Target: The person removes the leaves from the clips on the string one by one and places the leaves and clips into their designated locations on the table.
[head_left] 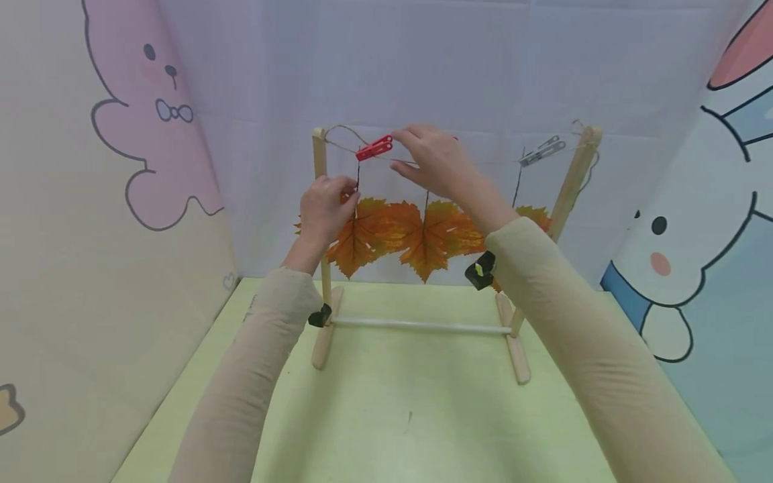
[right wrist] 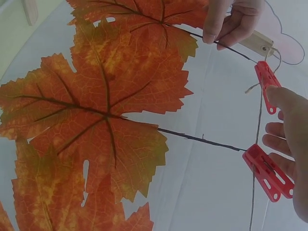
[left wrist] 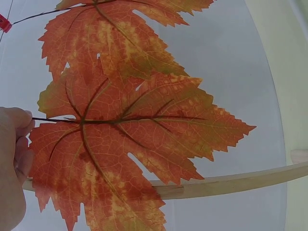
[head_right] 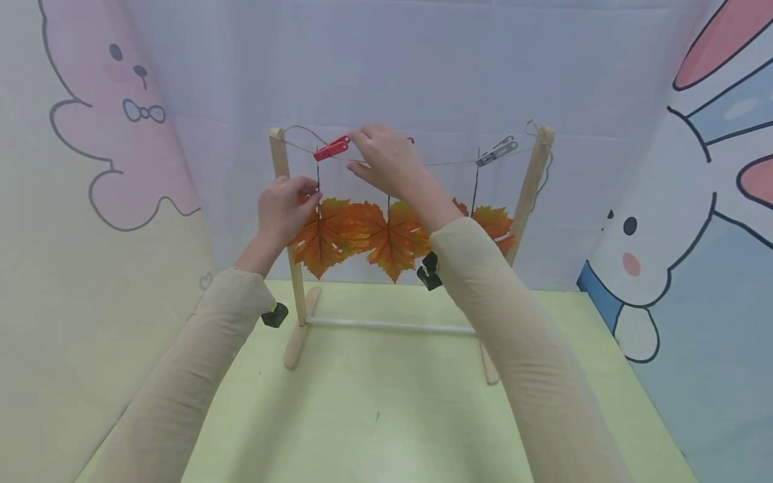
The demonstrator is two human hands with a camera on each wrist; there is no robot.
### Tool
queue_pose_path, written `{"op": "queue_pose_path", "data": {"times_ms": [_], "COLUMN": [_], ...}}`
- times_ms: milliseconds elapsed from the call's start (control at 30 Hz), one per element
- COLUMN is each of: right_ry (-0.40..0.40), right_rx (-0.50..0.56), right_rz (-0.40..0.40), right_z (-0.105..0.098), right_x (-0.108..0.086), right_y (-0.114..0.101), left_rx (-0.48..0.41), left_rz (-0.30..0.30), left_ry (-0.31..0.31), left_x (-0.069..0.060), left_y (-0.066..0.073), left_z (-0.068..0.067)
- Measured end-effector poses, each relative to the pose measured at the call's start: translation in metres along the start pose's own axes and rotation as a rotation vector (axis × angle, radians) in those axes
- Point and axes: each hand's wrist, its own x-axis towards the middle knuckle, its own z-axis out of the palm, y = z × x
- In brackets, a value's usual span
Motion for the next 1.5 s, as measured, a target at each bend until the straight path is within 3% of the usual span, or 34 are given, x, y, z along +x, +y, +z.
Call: {"op": "queue_pose_path", "data": {"times_ms": [333, 833, 1200, 1500], "right_ry": [-0.081, -0.050, -0.082, -0.033], "right_rx": [0.042, 0.124, 0.259, 0.318], "right_rz": [0.080, 0.109, 0.240, 0.290], "right_z": [0.003, 0.006, 0.007, 0.010], "right_x": [0.010, 0.015, 0.020, 0.018], "right_y": [-0.005, -0.007, -0.011, -0.012], "left_rx": [0.017, -0.003, -0.010, -0.021], "left_rz": [-0.006, 0.008, 0.018, 0.013], "left_ry": [-0.028, -0.031, -0.010, -0.017], "left_x": [0.001, 0.001, 0.000, -0.001], "left_y": [0.001, 0.001, -0.003, -0.004], "left_z": [-0.001, -0.001, -0.001, 0.001]}}
